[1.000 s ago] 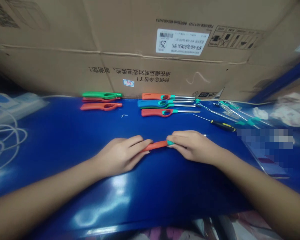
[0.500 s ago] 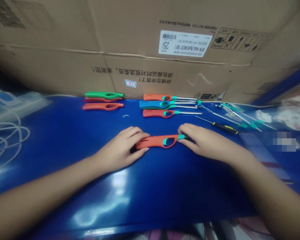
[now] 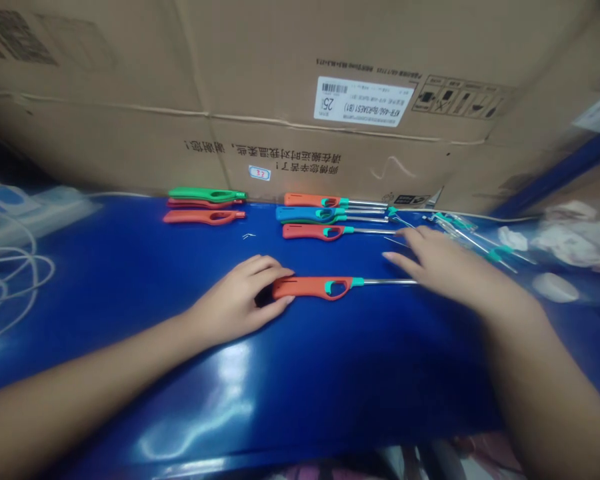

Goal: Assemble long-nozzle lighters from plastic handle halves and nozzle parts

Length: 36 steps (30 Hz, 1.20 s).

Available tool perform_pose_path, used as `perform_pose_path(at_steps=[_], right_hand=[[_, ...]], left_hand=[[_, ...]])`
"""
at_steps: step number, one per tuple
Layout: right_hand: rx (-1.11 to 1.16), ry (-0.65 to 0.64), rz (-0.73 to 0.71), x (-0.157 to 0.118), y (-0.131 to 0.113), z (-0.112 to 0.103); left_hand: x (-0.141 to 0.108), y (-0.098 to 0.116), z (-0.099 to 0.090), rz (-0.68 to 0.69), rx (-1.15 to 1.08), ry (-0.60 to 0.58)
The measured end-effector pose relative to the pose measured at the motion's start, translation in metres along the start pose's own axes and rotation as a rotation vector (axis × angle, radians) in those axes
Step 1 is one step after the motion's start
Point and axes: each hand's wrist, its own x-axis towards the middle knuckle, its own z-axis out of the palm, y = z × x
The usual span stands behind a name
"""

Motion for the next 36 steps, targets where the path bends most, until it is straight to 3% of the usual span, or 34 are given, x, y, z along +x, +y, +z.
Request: perform_pose_path(at_steps=[2, 4, 8, 11, 16, 19, 21, 25, 30, 36], right_hand=[[-0.151, -0.122, 0.187, 0.002, 0.022, 0.005], [-0.183, -0.187, 0.274, 0.004, 0.038, 0.008], [-0.166, -0.263, 0.312, 0.004, 0.048, 0.008], [-0.164, -0.253, 0.310, 0.001, 0.044, 0.001], [-0.142, -0.113, 0.262, 0.002, 0.019, -0.014], [0.127, 0.115, 0.093, 0.004, -0.018, -0.017], [0.312, 0.175, 0.053, 0.003, -0.045, -0.015], [0.399, 0.208, -0.004, -0.005, -0.082, -0.008], [0.438, 0.278, -0.067, -0.014, -0.087, -0.009], [0.390, 0.393, -0.101, -0.016, -0.085, -0.016]], left_hand=[[0.000, 0.002, -0.001, -0.015, 0.013, 0.014], [-0.001, 0.003, -0.002, -0.025, 0.024, 0.022], [-0.002, -0.001, -0.001, -0.005, 0.012, 0.034], [-0.002, -0.007, 0.001, 0.005, -0.009, 0.032], [-0.002, -0.010, 0.002, -0.014, -0.030, 0.011], [-0.001, -0.011, 0.000, 0.000, -0.037, 0.000], [0.002, -0.016, -0.005, 0.001, -0.013, 0.000], [0.008, -0.042, -0.024, -0.116, 0.136, 0.206], [0.009, -0.075, -0.037, -0.261, 0.307, 0.308], [0.008, -0.077, -0.032, -0.308, 0.314, 0.261]])
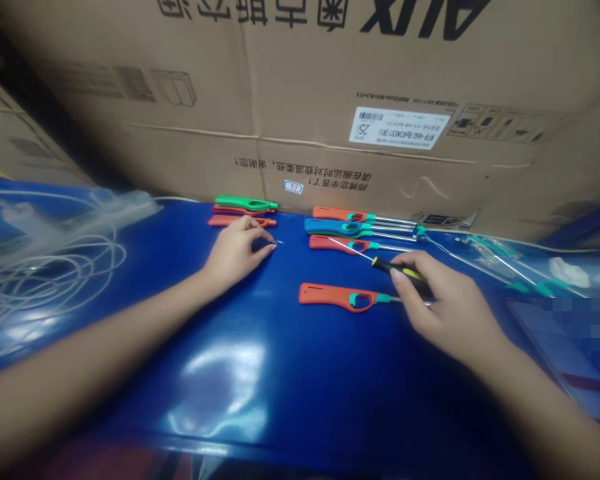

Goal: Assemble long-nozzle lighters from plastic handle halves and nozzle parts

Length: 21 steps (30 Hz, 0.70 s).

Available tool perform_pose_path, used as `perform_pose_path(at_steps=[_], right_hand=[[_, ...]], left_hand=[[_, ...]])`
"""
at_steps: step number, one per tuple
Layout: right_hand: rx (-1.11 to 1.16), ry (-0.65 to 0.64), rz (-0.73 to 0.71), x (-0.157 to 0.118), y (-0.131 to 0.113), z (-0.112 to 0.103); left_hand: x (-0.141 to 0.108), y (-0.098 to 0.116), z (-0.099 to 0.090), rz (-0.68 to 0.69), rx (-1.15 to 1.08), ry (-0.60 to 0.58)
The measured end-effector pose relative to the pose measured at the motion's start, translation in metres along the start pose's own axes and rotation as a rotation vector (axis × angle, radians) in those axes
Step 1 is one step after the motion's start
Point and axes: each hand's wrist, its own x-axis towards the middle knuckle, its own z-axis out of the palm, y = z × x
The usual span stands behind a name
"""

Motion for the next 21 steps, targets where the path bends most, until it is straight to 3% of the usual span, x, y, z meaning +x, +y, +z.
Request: perform_pose_path(at_steps=[9, 16, 21], right_hand=[[-0.022, 0.013, -0.106, -0.0058, -0.0068, -0.0024], [-0.016, -0.031, -0.085, -0.0057, -0.0059, 0.0014], [0.031, -0.054, -0.058, -0.0050, -0.0053, 0.0031]], left_hand=[[0.0019, 0.0024, 0.0033, -0.044, -0.059, -0.020], [0.0023, -0.0012, 0.0073, -0.032, -0.119, 0.014], [0.0005, 0.0075, 0.0022, 0.017, -0.161, 0.063]])
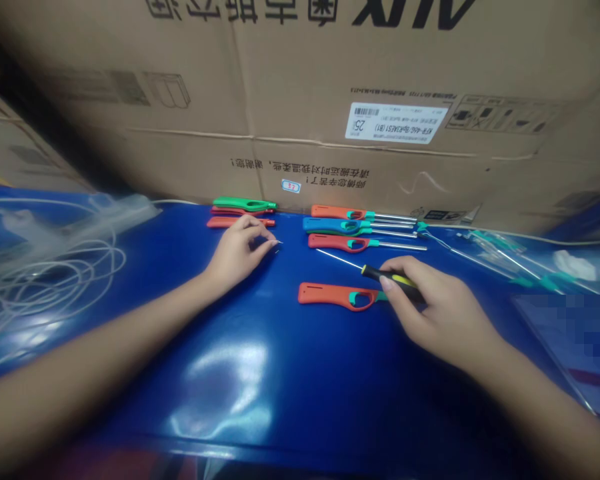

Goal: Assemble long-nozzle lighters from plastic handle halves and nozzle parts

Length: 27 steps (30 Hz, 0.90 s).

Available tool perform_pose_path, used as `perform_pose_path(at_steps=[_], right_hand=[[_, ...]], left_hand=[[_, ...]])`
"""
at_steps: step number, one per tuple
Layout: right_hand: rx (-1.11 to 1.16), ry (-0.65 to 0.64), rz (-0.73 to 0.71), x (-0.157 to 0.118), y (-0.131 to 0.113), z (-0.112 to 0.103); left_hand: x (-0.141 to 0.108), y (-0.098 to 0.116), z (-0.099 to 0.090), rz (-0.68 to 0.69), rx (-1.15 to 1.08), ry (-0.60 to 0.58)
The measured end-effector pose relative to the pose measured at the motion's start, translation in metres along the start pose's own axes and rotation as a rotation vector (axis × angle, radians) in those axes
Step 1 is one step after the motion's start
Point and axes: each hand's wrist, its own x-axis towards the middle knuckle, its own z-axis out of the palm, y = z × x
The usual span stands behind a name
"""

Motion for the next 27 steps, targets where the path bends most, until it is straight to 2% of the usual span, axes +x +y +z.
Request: perform_pose_path(at_steps=[6, 11, 16, 21, 27], right_hand=[[0.001, -0.032, 0.030, 0.001, 0.003, 0.002], [-0.013, -0.033, 0.013, 0.000, 0.003, 0.003], [-0.014, -0.052, 0.011, 0.001, 0.001, 0.004], [-0.008, -0.065, 0.018, 0.001, 0.001, 0.004], [0.067, -0.103, -0.024, 0.001, -0.001, 0.008]], left_hand=[[-0.001, 0.003, -0.005, 0.050, -0.007, -0.040], [-0.003, 0.000, -0.002, -0.016, -0.026, -0.083], [-0.001, 0.005, -0.001, -0.104, -0.158, -0.104], [-0.001, 0.018, 0.000, -0.279, -0.430, -0.071], [-0.010, 0.050, 0.006, -0.659, -1.012, -0.105]])
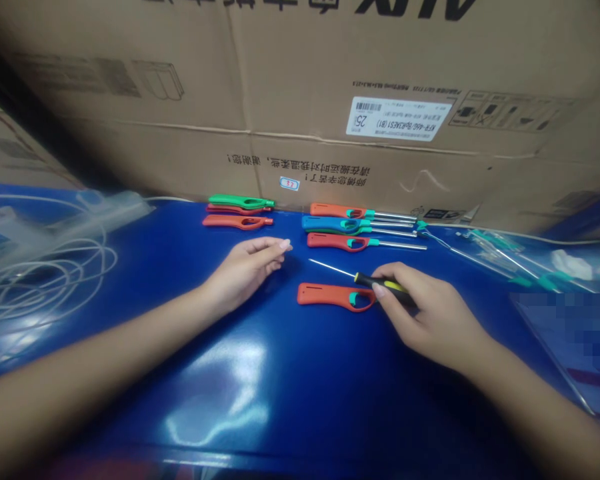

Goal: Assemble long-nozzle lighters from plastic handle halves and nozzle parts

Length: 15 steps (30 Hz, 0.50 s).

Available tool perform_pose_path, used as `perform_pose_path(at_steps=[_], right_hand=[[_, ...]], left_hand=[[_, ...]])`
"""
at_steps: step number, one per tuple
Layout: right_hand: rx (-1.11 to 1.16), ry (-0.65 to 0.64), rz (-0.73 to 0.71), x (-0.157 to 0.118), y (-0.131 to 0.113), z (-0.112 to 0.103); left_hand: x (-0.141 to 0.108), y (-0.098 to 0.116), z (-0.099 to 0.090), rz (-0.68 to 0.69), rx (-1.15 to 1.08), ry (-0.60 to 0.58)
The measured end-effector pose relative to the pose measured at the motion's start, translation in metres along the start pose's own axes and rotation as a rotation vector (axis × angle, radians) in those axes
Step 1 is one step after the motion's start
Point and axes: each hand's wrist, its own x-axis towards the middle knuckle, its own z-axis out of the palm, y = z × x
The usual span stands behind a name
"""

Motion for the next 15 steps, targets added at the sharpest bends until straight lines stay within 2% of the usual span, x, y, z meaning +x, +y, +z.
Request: perform_pose_path(at_steps=[4, 7, 15], right_hand=[[0.026, -0.015, -0.081, 0.000, -0.003, 0.006], [0.012, -0.031, -0.093, 0.000, -0.005, 0.009], [-0.002, -0.053, -0.093, 0.000, -0.004, 0.011]], left_hand=[[-0.013, 0.003, 0.017, -0.248, -0.353, -0.055], [-0.019, 0.005, 0.024, -0.371, -0.532, -0.073], [-0.022, 0.004, 0.026, -0.515, -0.760, -0.077]])
